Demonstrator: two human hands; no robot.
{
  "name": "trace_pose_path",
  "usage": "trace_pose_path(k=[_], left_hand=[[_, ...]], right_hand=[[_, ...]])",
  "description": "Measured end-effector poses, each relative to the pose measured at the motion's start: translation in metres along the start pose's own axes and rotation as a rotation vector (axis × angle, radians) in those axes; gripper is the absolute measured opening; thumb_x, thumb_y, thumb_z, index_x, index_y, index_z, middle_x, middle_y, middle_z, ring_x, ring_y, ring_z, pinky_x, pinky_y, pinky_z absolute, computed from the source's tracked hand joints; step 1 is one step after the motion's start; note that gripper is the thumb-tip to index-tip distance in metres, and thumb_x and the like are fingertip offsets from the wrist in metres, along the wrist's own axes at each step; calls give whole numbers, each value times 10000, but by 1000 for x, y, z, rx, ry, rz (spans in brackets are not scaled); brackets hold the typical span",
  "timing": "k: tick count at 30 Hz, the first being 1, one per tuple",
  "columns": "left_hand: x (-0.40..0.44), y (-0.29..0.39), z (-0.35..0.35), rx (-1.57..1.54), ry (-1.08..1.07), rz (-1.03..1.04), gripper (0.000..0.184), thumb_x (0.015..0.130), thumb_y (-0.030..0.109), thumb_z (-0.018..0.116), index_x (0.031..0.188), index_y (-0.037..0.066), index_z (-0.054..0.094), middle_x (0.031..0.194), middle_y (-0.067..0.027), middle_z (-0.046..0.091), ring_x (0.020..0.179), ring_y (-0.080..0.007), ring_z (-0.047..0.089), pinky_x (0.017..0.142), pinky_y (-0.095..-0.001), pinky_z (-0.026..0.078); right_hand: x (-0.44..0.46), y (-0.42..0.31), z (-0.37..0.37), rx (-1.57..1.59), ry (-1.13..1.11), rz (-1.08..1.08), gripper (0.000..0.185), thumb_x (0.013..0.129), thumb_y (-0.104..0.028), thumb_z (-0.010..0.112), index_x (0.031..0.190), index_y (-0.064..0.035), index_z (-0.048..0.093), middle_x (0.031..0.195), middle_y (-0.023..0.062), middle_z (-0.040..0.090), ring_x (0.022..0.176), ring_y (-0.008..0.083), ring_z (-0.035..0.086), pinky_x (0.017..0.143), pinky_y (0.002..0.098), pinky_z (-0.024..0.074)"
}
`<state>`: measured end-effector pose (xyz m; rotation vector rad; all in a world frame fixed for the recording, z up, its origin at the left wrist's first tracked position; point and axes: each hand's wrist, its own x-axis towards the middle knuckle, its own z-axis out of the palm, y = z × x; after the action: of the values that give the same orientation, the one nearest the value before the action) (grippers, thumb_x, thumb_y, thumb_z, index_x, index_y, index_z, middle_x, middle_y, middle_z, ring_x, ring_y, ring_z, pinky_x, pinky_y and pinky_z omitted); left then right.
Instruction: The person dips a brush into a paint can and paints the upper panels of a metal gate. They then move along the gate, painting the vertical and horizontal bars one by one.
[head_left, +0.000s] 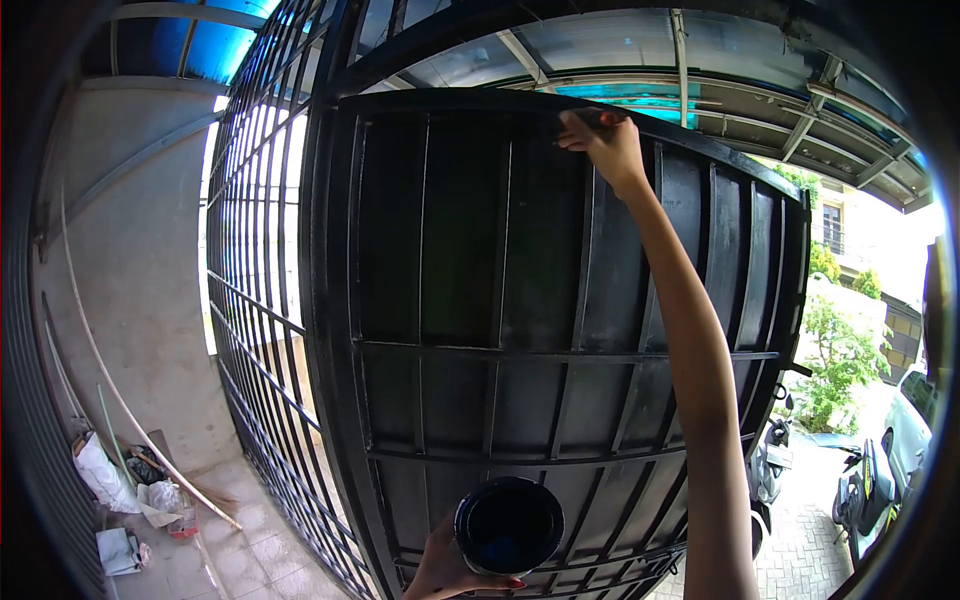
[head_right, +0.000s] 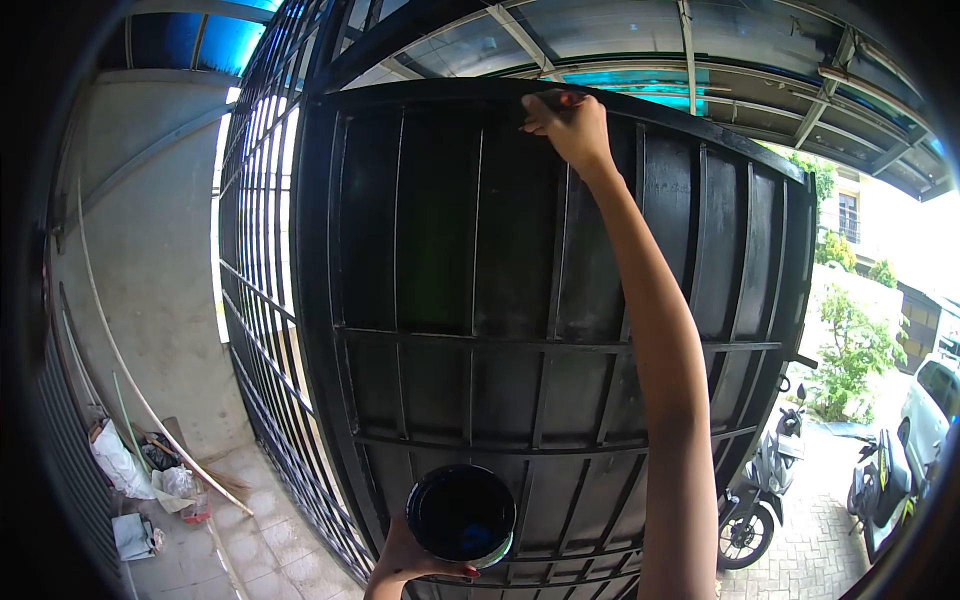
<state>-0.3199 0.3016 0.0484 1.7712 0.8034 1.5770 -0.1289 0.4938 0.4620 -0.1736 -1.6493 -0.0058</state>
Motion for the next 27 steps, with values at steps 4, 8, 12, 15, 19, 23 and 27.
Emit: trace_pose_path(k=[4,8,12,15,19,23,27], left_hand=[[2,1,7,-117,17,-14,981,383,288,968,1197,-16,511,1125,-115,618,1051,-198,598,942,-353,474],[-1,-21,2,-14,-43,-10,980,383,271,969,1203,-12,511,1132,-111,616,1066,-204,590,946,-352,470],[1,-14,4,-45,-22,-3,979,385,250,969,1208,-14,510,1128,-109,619,1067,-205,590,946,-350,471],[0,-8,4,-77,-38,-54,977,385,238,969,1208,-17,509,1125,-113,621,1066,-205,591,946,-350,471],[-1,-6,6,-130,-14,-91,979,381,233,969,1207,-19,508,1125,-122,619,1070,-206,588,946,-353,472],[-2,-7,4,-67,-7,-75,982,379,247,968,1204,-20,508,1122,-121,620,1066,-211,590,944,-357,473],[-1,-8,3,-52,1,-48,980,387,261,967,1206,-18,506,1124,-119,619,1064,-213,590,943,-358,473]], right_hand=[[-19,10,35,217,284,5,200,848,-129,664,858,71,665,711,118,677,665,163,687,615,246,558],[-13,15,22,300,235,119,196,850,-127,663,890,65,670,717,122,674,661,174,687,626,265,571],[-25,20,36,265,343,-26,198,855,-137,660,898,55,674,746,119,674,694,185,689,638,272,572],[-25,19,25,255,212,55,205,859,-134,657,917,61,675,731,118,675,692,172,685,649,263,564],[-23,14,27,160,227,-37,187,853,-122,662,903,57,681,727,98,677,688,151,681,643,245,552],[-20,20,13,165,144,2,204,852,-147,668,898,51,684,720,87,680,687,142,681,635,235,544],[-20,15,21,10,101,-77,182,846,-143,671,915,24,695,724,77,683,687,136,682,643,234,541]])
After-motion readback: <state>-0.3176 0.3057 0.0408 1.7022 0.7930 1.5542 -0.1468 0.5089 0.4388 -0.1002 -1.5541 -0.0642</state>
